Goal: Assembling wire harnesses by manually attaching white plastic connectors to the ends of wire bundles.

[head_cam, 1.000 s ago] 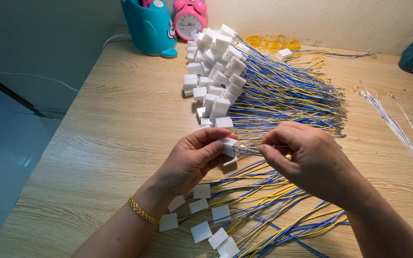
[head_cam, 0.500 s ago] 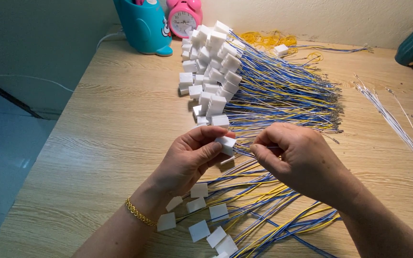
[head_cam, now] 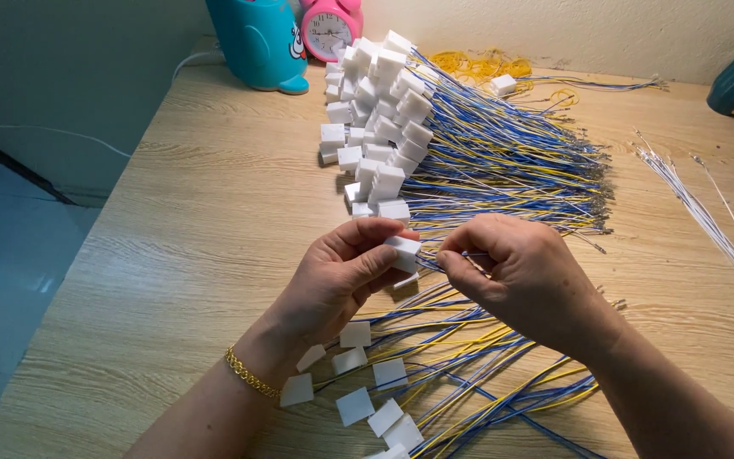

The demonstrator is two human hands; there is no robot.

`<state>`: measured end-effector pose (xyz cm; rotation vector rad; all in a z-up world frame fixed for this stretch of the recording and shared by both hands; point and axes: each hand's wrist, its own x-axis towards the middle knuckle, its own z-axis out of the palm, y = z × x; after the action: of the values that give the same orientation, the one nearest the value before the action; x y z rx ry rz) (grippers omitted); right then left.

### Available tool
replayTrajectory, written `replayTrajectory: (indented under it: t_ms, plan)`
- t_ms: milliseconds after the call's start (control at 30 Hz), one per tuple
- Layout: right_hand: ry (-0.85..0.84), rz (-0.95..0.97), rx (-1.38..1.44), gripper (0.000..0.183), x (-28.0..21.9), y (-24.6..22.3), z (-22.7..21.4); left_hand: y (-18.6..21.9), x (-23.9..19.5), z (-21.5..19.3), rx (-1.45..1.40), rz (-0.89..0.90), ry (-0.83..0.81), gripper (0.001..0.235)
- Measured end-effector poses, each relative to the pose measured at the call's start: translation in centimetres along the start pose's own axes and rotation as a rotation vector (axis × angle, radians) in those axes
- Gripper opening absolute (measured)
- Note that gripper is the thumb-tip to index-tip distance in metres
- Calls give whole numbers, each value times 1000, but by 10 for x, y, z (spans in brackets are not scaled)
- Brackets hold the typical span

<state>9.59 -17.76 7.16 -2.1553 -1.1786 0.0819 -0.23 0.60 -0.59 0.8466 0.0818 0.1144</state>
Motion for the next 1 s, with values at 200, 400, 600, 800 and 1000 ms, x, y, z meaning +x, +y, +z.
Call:
replayTrajectory:
  t_ms: [200, 400, 600, 800, 1000]
  plan:
    - [33, -156, -67, 9, -2, 3, 4, -3, -3, 7, -10, -28, 1, 25]
    - [55, -221, -84, 10, -3, 1, 7, -4, -4, 9, 13, -3, 28, 27]
    - [59, -156, -48, 11, -4, 1, 10, -7, -5, 12, 17, 20, 30, 27]
    - [-187, 139, 7, 17, 3, 2, -7, 9, 2, 17, 187, 134, 31, 27]
    - [-83, 272, -34, 25, 19, 28, -49, 66, 53, 23, 549, 368, 25, 28]
